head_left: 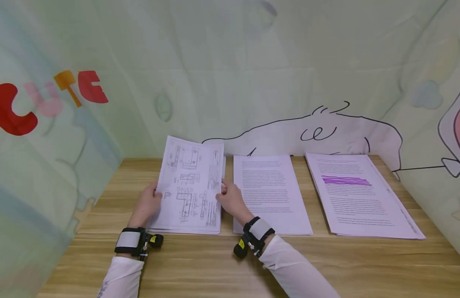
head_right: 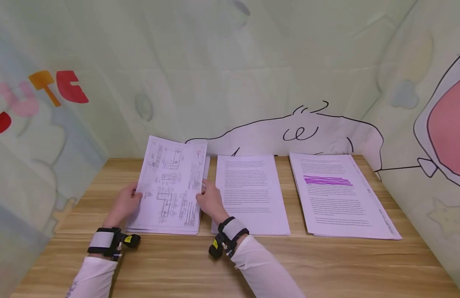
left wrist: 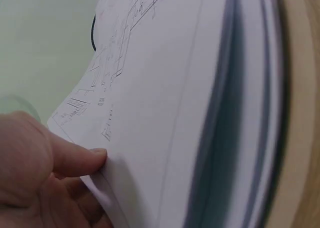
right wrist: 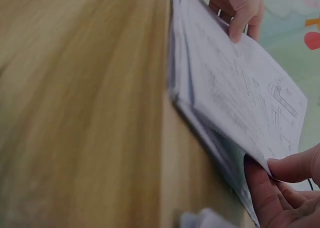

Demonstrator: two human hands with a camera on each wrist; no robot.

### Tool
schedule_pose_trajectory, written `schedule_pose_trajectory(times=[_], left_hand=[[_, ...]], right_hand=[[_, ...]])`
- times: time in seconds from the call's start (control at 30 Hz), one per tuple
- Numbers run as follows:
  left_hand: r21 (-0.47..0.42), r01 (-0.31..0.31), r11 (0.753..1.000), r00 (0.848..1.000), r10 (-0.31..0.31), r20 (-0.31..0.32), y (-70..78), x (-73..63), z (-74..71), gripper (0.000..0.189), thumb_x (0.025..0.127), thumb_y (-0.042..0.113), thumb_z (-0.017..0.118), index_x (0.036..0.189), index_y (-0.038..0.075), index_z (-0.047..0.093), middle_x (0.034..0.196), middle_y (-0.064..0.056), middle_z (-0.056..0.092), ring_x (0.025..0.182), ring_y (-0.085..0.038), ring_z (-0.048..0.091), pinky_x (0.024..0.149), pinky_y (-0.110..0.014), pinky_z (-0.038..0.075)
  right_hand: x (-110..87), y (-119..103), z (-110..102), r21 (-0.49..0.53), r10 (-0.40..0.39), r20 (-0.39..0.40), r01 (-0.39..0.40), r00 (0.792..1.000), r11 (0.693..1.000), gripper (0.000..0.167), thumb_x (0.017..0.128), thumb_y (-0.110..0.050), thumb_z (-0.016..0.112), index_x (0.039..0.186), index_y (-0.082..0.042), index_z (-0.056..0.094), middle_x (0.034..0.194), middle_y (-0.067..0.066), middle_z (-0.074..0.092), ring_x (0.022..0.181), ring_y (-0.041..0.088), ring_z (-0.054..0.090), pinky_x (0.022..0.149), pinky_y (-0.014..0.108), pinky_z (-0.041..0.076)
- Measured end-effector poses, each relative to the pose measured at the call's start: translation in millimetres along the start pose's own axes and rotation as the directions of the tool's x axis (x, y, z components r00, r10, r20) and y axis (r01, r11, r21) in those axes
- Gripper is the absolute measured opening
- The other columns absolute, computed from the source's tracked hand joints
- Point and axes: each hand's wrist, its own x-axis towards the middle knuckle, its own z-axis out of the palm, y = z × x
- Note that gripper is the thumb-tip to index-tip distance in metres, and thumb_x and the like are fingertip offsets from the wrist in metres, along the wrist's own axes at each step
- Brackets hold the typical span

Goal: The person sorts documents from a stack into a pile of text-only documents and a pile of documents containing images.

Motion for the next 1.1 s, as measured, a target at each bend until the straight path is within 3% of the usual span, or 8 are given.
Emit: schedule_pose_trajectory(times=[0.17,0.47,0.7,0.87,1.0,1.1], left_hand=[[0.024,0.022,0.999,0.999,-0.022,-0.025,-8.3,3.9,5.9,0.045,0.103,0.012,0.043,0.145,-0.004,0.042,0.126,-0.027,0.060,0.103,-0.032,0.063,0.079,-0.035,0.050],[0.043,0.049,0.998,0.995,-0.045,-0.087,-8.8,3.9,10.8,0.043,0.099,0.009,0.050,0.140,-0.004,0.050,0.117,-0.025,0.063,0.095,-0.030,0.061,0.074,-0.032,0.046],[0.060,0.069,0.996,0.995,-0.064,-0.076,-7.7,2.4,11.0,0.043,0.100,0.012,0.050,0.141,-0.002,0.050,0.121,-0.024,0.062,0.101,-0.032,0.059,0.081,-0.037,0.047],[0.081,0.079,0.994,0.995,-0.074,-0.060,-8.0,1.9,10.7,0.044,0.099,0.012,0.052,0.141,-0.003,0.051,0.125,-0.026,0.061,0.105,-0.034,0.059,0.084,-0.042,0.049],[0.088,0.083,0.993,0.996,-0.081,-0.026,-6.2,0.9,7.1,0.045,0.099,0.019,0.051,0.139,-0.003,0.052,0.126,-0.026,0.061,0.105,-0.035,0.058,0.084,-0.044,0.049],[0.082,0.079,0.993,0.997,-0.080,0.002,-1.9,-2.6,0.6,0.052,0.101,0.026,0.048,0.144,-0.004,0.046,0.134,-0.029,0.056,0.114,-0.039,0.056,0.091,-0.049,0.049]], right_hand=[[0.7,6,3,-0.027,0.025,-0.027,-0.026,0.999,0.999,0.068,0.091,-0.004,0.063,0.152,-0.001,0.034,0.098,0.013,0.068,0.066,0.014,0.062,0.054,0.024,0.048],[-2.3,4,7,-0.164,-0.004,-0.084,-0.009,0.996,0.986,0.042,0.090,-0.005,0.063,0.133,-0.001,0.061,0.103,0.016,0.070,0.058,0.012,0.061,0.051,0.023,0.047],[-7.7,1,6,-0.238,-0.015,-0.098,-0.009,0.995,0.971,0.034,0.089,-0.004,0.063,0.123,0.001,0.067,0.102,0.018,0.073,0.064,0.013,0.062,0.050,0.022,0.046],[-10.5,-1,4,-0.273,-0.017,-0.091,-0.008,0.996,0.962,0.032,0.089,-0.007,0.065,0.120,0.001,0.070,0.100,0.018,0.073,0.058,0.013,0.059,0.047,0.022,0.042],[-12.5,-4,1,-0.280,-0.016,-0.059,-0.001,0.998,0.960,0.031,0.090,-0.011,0.065,0.118,0.001,0.070,0.105,0.019,0.073,0.055,0.012,0.057,0.046,0.021,0.039],[-13.7,-7,-4,-0.278,-0.019,-0.027,0.011,0.999,0.961,0.031,0.091,-0.015,0.064,0.117,0.000,0.071,0.106,0.017,0.074,0.056,0.011,0.055,0.046,0.020,0.037]])
